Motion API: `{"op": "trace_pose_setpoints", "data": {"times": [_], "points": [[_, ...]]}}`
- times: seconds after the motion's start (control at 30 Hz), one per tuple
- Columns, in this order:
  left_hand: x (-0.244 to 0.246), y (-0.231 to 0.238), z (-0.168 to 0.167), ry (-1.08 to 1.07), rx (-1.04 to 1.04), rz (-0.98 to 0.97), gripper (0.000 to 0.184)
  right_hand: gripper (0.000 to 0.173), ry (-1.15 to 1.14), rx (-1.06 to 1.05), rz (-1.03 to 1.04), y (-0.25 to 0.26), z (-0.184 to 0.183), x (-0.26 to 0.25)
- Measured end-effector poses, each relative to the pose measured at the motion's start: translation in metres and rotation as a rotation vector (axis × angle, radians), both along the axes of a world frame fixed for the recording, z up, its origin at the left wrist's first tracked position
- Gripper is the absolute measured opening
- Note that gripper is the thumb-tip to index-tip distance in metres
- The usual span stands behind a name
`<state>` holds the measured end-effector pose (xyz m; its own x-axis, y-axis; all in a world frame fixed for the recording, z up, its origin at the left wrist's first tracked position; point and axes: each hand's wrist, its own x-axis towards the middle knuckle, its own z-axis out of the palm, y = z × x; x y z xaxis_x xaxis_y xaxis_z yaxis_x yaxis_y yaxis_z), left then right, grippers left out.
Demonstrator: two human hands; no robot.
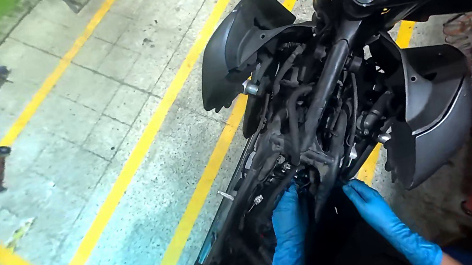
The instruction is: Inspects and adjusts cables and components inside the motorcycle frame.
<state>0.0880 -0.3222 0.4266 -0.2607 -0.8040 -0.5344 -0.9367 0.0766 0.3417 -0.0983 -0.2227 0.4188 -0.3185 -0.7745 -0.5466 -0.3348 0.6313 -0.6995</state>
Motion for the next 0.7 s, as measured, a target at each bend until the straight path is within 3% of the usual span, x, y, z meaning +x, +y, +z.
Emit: {"op": "trace_pose_setpoints", "data": {"times": [0.13, 0.3, 0.4, 0.7], "points": [[-0.002, -0.006, -0.003, 0.079, 0.038, 0.016, 0.033, 0.040, 0.020, 0.077, 0.021, 0.061, -0.015, -0.024], [0.002, 0.006, -0.025, 0.503, -0.357, 0.187, 0.016, 0.040, 0.003, 0.164, -0.070, 0.098, -0.022, -0.038], [-0.007, 0.011, -0.035, 0.491, -0.419, 0.254, 0.018, 0.039, -0.033, 0.239, -0.082, 0.099, -0.029, -0.038], [-0.011, -0.001, -0.017, 0.212, 0.008, 0.274, 0.034, 0.040, -0.081, 0.299, -0.036, 0.102, -0.035, -0.040]]}}
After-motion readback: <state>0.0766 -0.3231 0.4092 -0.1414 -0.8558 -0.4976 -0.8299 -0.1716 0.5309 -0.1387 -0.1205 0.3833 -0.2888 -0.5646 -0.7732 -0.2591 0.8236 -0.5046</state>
